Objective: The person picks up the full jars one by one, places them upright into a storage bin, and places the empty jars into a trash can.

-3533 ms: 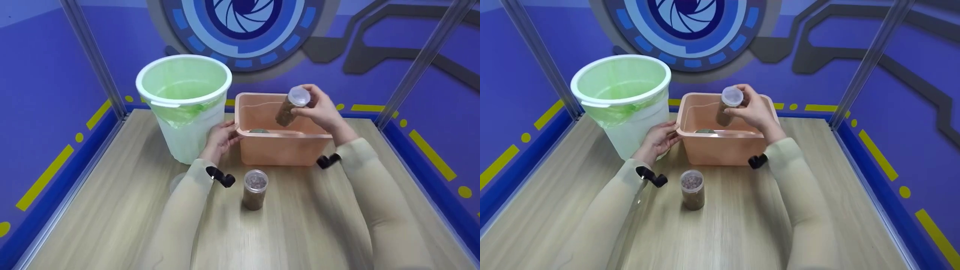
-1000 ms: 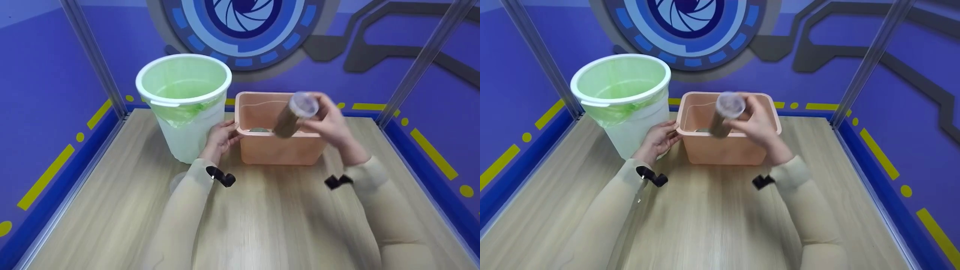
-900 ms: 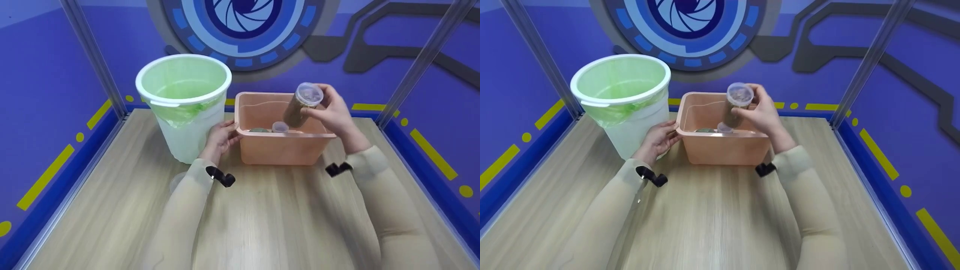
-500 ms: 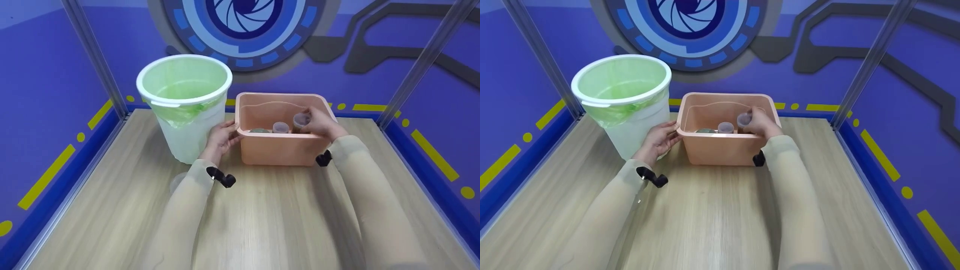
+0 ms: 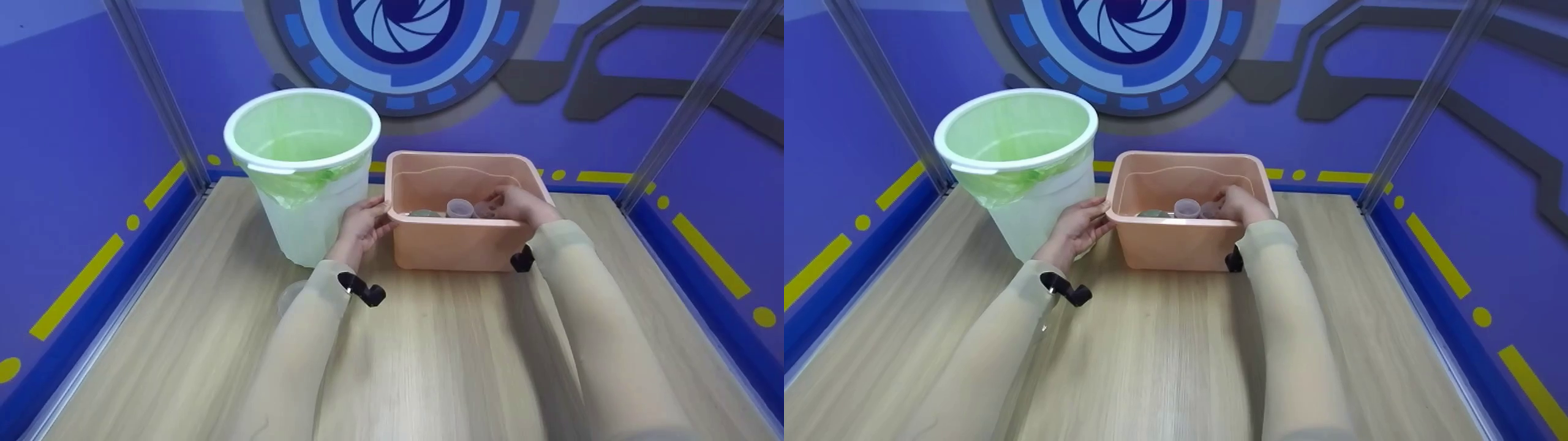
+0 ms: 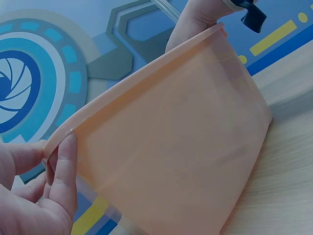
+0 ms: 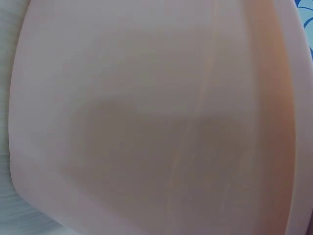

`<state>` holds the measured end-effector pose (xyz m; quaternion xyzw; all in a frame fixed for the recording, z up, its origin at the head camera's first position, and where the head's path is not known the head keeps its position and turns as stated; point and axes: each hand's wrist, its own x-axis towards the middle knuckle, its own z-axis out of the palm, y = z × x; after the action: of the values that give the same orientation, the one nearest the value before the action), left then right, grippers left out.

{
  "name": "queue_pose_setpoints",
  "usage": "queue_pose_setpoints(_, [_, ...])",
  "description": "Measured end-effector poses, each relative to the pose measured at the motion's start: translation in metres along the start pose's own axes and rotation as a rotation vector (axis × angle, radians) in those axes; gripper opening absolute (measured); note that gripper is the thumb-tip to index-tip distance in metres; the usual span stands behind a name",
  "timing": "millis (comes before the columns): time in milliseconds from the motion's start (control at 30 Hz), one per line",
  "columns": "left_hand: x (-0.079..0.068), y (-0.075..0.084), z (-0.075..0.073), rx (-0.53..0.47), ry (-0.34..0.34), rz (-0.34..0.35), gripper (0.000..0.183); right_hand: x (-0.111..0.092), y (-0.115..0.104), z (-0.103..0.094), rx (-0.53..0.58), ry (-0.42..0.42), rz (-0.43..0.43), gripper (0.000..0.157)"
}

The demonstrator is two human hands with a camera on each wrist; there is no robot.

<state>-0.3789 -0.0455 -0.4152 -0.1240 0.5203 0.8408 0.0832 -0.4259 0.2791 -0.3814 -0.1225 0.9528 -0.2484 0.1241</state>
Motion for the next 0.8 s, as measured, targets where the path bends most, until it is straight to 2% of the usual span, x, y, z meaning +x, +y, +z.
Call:
queue_pose_setpoints(167, [-0.001,0.001,-0.001,-0.001,0.005,0.002,0.038,0.0,-0.002,0.001,0.027,0.0,0.003,0.045])
queue_pose_setpoints(300, [-0.004,0.002,-0.001,0.002,0.012,0.002,0.038,0.001,-0.002,0.002,0.078,0.016,-0.02,0.055])
queue_pose_setpoints(400, [-0.008,0.003,-0.004,0.004,0.013,-0.02,0.036,0.001,-0.002,0.003,0.161,0.089,-0.022,0.064])
queue_pose_setpoints(467, [-0.013,0.005,-0.01,0.02,-0.006,-0.056,0.037,0.0,-0.002,0.004,0.239,0.205,-0.029,0.064])
queue_pose_setpoints(567, [-0.027,0.013,-0.032,0.123,-0.076,-0.114,0.041,-0.006,-0.003,0.006,0.369,0.465,-0.101,0.055])
queue_pose_setpoints(667, [-0.049,0.029,-0.067,0.266,-0.168,-0.114,0.046,-0.021,-0.009,0.01,0.461,0.698,-0.211,0.045])
queue_pose_setpoints(733, [-0.067,0.045,-0.095,0.361,-0.201,-0.073,0.048,-0.035,-0.018,0.017,0.53,0.788,-0.29,0.043])
queue_pose_setpoints(800, [-0.084,0.065,-0.12,0.45,-0.193,-0.022,0.05,-0.049,-0.03,0.028,0.59,0.828,-0.371,0.041])
